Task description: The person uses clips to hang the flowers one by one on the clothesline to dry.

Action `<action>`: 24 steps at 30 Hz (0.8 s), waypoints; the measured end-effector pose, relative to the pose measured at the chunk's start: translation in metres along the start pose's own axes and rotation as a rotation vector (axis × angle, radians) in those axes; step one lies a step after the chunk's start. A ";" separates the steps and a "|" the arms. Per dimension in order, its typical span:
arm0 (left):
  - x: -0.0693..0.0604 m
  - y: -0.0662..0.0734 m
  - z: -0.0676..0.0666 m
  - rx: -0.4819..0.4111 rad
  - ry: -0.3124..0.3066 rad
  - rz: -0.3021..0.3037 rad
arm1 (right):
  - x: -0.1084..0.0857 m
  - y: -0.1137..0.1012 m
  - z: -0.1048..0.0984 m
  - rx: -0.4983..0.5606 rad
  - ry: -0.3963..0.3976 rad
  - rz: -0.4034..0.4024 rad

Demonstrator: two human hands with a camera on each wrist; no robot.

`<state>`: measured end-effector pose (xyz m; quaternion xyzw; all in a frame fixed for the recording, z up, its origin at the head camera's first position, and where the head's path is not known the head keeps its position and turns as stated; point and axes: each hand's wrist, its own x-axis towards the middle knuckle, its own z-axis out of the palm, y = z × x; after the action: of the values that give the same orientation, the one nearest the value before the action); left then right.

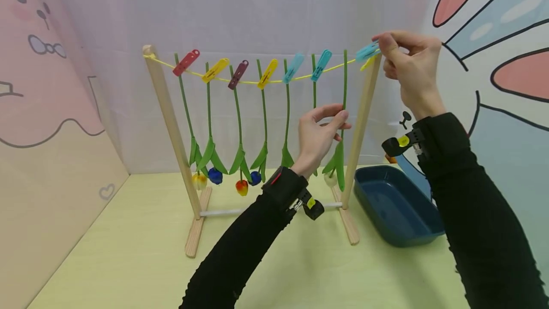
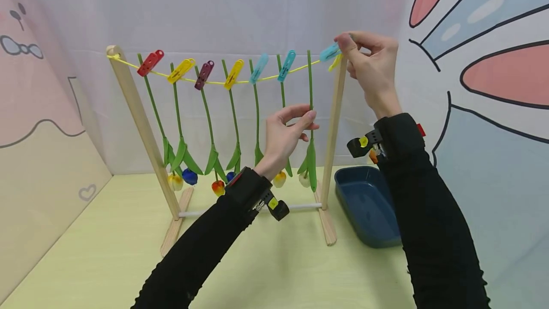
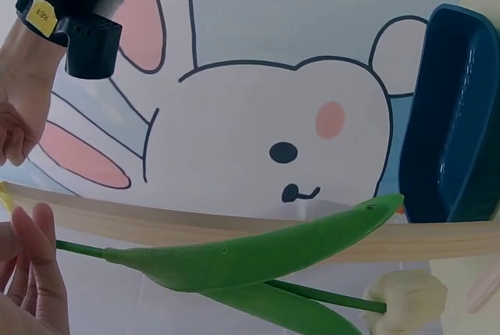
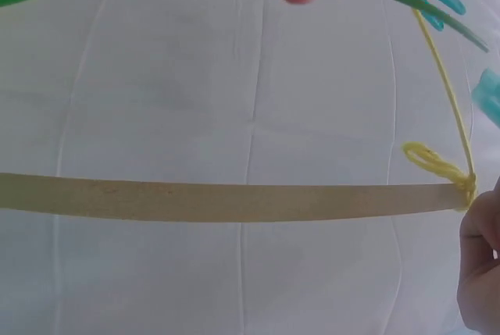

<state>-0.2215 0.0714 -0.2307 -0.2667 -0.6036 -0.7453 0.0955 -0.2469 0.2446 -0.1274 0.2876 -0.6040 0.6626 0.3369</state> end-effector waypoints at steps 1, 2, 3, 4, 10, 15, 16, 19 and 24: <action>0.003 -0.005 0.001 -0.001 0.011 0.002 | 0.001 0.000 0.001 -0.009 -0.001 0.008; 0.006 -0.009 0.001 0.002 0.020 0.007 | 0.001 0.000 0.002 -0.019 -0.001 0.016; 0.010 -0.015 0.002 0.002 0.027 0.012 | 0.002 -0.001 0.004 -0.023 0.001 0.025; 0.013 -0.020 0.002 0.001 0.033 0.017 | 0.003 -0.001 0.005 -0.029 0.004 0.034; 0.042 -0.070 0.007 0.087 0.073 0.096 | 0.007 -0.002 0.009 -0.099 -0.008 0.069; 0.045 -0.075 0.010 0.155 0.095 0.167 | 0.010 -0.004 0.010 -0.129 -0.030 0.090; 0.043 -0.071 0.010 0.166 0.102 0.174 | 0.010 -0.004 0.010 -0.132 -0.033 0.094; 0.032 -0.045 0.010 0.165 0.108 0.145 | 0.012 -0.005 0.011 -0.158 -0.040 0.105; 0.019 -0.015 0.011 0.184 0.124 0.109 | 0.012 -0.004 0.014 -0.235 -0.040 0.103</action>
<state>-0.2415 0.0892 -0.2321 -0.2426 -0.6468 -0.6956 0.1973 -0.2512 0.2318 -0.1136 0.2279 -0.6980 0.5978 0.3216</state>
